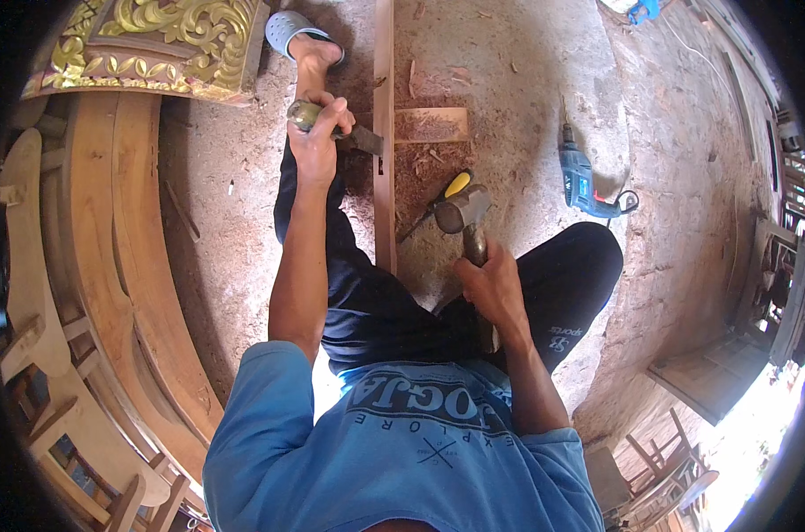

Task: The person sits on the floor and uses a chisel and mallet to carve a rectangular wooden piece. They repeatedly strike the chisel to remove wood shavings and shape the piece.

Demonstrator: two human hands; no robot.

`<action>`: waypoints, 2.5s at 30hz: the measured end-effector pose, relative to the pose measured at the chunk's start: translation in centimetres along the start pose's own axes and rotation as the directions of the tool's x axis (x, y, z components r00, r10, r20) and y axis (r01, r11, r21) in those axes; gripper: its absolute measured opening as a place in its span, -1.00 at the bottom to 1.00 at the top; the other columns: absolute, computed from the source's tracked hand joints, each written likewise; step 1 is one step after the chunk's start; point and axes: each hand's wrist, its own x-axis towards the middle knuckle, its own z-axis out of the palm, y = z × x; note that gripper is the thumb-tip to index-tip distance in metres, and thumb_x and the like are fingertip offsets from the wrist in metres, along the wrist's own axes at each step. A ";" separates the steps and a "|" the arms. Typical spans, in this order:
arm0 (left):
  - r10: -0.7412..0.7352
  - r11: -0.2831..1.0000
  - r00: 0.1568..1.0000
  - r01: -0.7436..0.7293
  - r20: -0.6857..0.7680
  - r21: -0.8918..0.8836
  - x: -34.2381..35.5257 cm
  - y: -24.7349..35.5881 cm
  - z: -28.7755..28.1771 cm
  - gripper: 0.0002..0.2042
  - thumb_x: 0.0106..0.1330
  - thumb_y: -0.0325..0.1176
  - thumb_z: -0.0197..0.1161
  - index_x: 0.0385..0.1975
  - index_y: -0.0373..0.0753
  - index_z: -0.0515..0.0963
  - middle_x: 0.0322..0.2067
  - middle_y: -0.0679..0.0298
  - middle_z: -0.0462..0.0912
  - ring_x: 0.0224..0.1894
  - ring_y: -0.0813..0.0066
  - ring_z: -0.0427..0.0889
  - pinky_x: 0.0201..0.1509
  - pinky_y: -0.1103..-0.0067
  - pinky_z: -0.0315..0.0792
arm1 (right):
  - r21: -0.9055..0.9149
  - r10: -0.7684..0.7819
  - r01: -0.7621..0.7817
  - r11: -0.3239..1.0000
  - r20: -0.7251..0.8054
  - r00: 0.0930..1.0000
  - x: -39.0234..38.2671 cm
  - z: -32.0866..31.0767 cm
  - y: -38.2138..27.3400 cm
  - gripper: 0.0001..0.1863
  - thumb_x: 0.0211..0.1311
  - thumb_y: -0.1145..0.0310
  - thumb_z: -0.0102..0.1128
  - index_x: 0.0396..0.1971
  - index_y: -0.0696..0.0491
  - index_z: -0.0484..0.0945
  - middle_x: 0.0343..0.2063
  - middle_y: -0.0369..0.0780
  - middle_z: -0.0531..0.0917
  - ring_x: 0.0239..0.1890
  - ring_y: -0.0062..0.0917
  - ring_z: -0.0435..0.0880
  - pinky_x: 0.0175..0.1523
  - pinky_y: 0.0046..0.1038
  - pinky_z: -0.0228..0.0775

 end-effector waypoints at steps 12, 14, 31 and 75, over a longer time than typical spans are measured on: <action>-0.007 1.000 1.000 0.007 -0.016 0.008 -0.2 0.0 -0.1 -0.81 0.22 -0.49 0.39 -0.35 -0.27 0.45 -0.62 0.29 0.48 -0.57 0.48 0.49 -0.32 0.50 0.45 | -0.017 -0.003 0.003 1.000 0.025 1.000 0.1 0.0 0.0 -0.77 0.13 0.38 0.26 -0.29 0.20 0.50 -0.67 -0.27 0.53 -0.68 -0.60 0.51 -0.55 -0.46 0.33; -0.001 1.000 1.000 0.002 -0.014 0.017 -0.2 -0.1 0.0 -0.81 0.22 -0.49 0.39 -0.35 -0.27 0.45 -0.62 0.29 0.49 -0.56 0.48 0.49 -0.31 0.50 0.45 | -0.029 0.021 -0.021 0.999 0.023 1.000 0.1 0.0 0.0 -0.76 0.13 0.38 0.26 -0.28 0.20 0.50 -0.67 -0.27 0.53 -0.68 -0.60 0.52 -0.55 -0.45 0.34; -0.005 0.999 0.999 0.003 0.044 0.051 -0.5 -0.5 0.3 -0.83 0.23 -0.56 0.39 -0.44 -0.22 0.49 -0.60 0.44 0.47 -0.55 0.71 0.45 -0.44 0.70 0.32 | -0.049 -0.078 0.080 0.996 0.039 0.996 0.7 0.0 -2.1 -0.83 0.12 0.38 0.18 -0.37 0.15 0.47 -0.65 -0.29 0.50 -0.64 -0.59 0.52 -0.51 -0.41 0.36; -0.016 0.958 0.991 -0.023 0.132 0.285 -0.2 -3.5 2.1 -0.88 0.26 -0.50 0.37 -0.23 -0.25 0.63 -0.40 0.42 0.63 -0.39 0.70 0.57 -0.34 0.67 0.44 | -0.348 -0.859 0.795 0.497 -0.066 0.509 2.6 -0.1 -18.2 -0.63 0.09 0.24 0.35 -0.19 0.13 0.49 -0.47 0.05 0.67 -0.37 0.00 0.72 -0.29 -0.09 0.55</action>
